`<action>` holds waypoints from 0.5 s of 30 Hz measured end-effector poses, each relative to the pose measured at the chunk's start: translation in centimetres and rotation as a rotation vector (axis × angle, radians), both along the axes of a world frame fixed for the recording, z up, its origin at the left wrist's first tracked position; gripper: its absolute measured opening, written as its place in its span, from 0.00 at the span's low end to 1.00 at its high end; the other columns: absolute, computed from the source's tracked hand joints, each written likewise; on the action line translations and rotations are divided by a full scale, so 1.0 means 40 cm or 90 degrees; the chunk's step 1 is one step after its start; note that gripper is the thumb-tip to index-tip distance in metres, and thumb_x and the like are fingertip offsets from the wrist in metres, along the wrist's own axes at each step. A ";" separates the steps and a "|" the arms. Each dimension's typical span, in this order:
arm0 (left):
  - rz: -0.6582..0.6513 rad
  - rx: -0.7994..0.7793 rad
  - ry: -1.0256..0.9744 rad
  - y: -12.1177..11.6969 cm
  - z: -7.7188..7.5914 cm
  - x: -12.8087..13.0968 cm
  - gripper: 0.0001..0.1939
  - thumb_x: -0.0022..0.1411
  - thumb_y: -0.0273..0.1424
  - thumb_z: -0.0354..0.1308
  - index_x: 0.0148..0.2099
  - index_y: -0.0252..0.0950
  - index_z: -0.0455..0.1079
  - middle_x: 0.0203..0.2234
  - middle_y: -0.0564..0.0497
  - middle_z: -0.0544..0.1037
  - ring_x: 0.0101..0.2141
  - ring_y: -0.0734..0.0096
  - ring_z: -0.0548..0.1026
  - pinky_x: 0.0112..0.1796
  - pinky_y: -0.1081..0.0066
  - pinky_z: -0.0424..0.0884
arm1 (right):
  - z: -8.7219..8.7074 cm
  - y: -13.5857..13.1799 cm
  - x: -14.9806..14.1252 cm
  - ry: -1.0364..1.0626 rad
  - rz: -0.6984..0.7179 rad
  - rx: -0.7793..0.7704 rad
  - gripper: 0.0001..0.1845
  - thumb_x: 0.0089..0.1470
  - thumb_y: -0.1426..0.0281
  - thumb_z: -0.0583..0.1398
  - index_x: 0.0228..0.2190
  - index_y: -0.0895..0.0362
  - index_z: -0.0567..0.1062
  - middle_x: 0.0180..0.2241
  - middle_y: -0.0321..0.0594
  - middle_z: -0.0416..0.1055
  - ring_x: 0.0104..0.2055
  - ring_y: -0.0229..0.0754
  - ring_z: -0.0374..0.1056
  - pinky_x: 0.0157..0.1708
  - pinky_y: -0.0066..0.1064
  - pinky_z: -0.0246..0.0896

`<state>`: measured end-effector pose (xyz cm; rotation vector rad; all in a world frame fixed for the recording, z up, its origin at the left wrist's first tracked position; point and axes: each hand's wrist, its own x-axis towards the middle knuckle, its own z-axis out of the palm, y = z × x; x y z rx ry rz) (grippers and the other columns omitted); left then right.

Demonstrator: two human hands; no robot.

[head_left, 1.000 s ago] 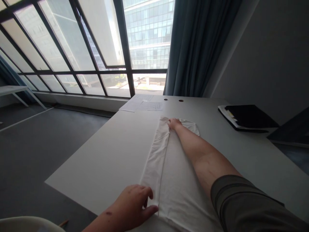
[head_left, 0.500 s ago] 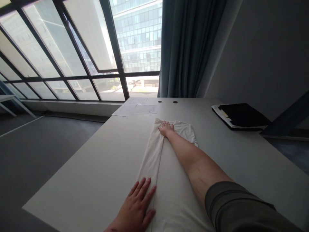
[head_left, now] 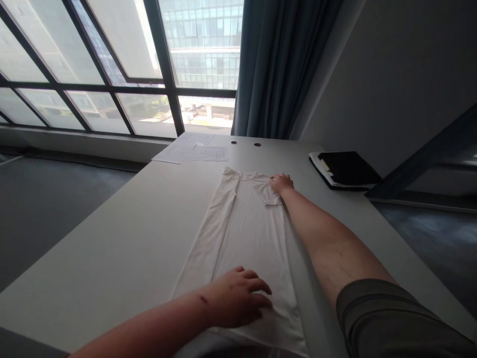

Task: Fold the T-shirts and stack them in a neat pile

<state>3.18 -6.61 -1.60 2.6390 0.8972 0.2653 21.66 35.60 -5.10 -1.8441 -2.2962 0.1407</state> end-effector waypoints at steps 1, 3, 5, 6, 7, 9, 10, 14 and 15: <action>-0.039 0.008 -0.004 0.018 -0.001 0.036 0.16 0.71 0.40 0.60 0.58 0.46 0.74 0.60 0.53 0.76 0.56 0.63 0.73 0.52 0.61 0.68 | -0.008 -0.006 0.032 -0.006 0.001 -0.009 0.27 0.67 0.60 0.51 0.59 0.54 0.77 0.62 0.53 0.71 0.65 0.57 0.62 0.64 0.50 0.57; -0.100 0.026 -0.004 0.043 -0.005 0.100 0.19 0.69 0.41 0.62 0.61 0.47 0.73 0.63 0.55 0.74 0.58 0.62 0.72 0.52 0.61 0.68 | -0.028 -0.020 0.076 -0.010 0.025 -0.025 0.27 0.68 0.61 0.51 0.62 0.51 0.75 0.63 0.45 0.71 0.65 0.50 0.63 0.66 0.42 0.55; -0.141 0.039 0.006 0.055 -0.008 0.150 0.22 0.68 0.41 0.64 0.63 0.49 0.71 0.63 0.56 0.74 0.56 0.62 0.73 0.49 0.62 0.68 | -0.048 -0.028 0.096 -0.007 0.053 -0.039 0.28 0.68 0.61 0.51 0.65 0.47 0.72 0.66 0.37 0.68 0.67 0.46 0.62 0.68 0.36 0.51; -0.152 0.045 0.017 0.057 -0.008 0.170 0.23 0.68 0.41 0.65 0.63 0.49 0.71 0.61 0.56 0.76 0.53 0.62 0.74 0.48 0.63 0.68 | -0.056 -0.029 0.100 -0.004 0.059 -0.045 0.28 0.69 0.61 0.50 0.66 0.47 0.70 0.68 0.35 0.66 0.69 0.46 0.60 0.69 0.35 0.49; -0.157 0.051 0.030 0.056 -0.007 0.187 0.22 0.68 0.41 0.65 0.62 0.49 0.71 0.58 0.55 0.78 0.50 0.62 0.75 0.45 0.63 0.68 | -0.061 -0.028 0.100 0.001 0.059 -0.053 0.29 0.69 0.62 0.50 0.67 0.47 0.69 0.69 0.34 0.64 0.70 0.46 0.59 0.70 0.35 0.48; -0.160 0.062 0.058 0.053 -0.002 0.211 0.17 0.68 0.39 0.64 0.58 0.48 0.75 0.47 0.53 0.81 0.44 0.62 0.76 0.41 0.63 0.68 | -0.066 -0.022 0.096 0.013 0.048 -0.067 0.30 0.69 0.62 0.49 0.69 0.49 0.66 0.69 0.36 0.64 0.71 0.49 0.58 0.70 0.37 0.48; -0.164 0.065 0.069 0.051 0.002 0.219 0.13 0.67 0.37 0.64 0.54 0.46 0.76 0.43 0.52 0.81 0.42 0.61 0.75 0.39 0.62 0.67 | -0.066 -0.018 0.091 0.020 0.040 -0.072 0.31 0.69 0.63 0.49 0.69 0.50 0.66 0.68 0.37 0.65 0.71 0.50 0.58 0.70 0.38 0.49; -0.161 0.046 0.070 0.044 0.026 0.216 0.05 0.60 0.33 0.68 0.39 0.43 0.76 0.40 0.52 0.80 0.42 0.61 0.73 0.37 0.60 0.67 | -0.050 -0.006 0.070 0.056 0.011 -0.075 0.30 0.68 0.63 0.48 0.67 0.50 0.70 0.64 0.41 0.71 0.68 0.50 0.64 0.66 0.37 0.57; -0.155 0.041 0.060 0.041 0.034 0.208 0.06 0.59 0.32 0.69 0.38 0.43 0.75 0.42 0.52 0.80 0.43 0.61 0.73 0.39 0.60 0.67 | -0.044 -0.004 0.064 0.064 0.007 -0.072 0.30 0.68 0.63 0.48 0.66 0.52 0.71 0.64 0.42 0.71 0.67 0.49 0.65 0.64 0.36 0.58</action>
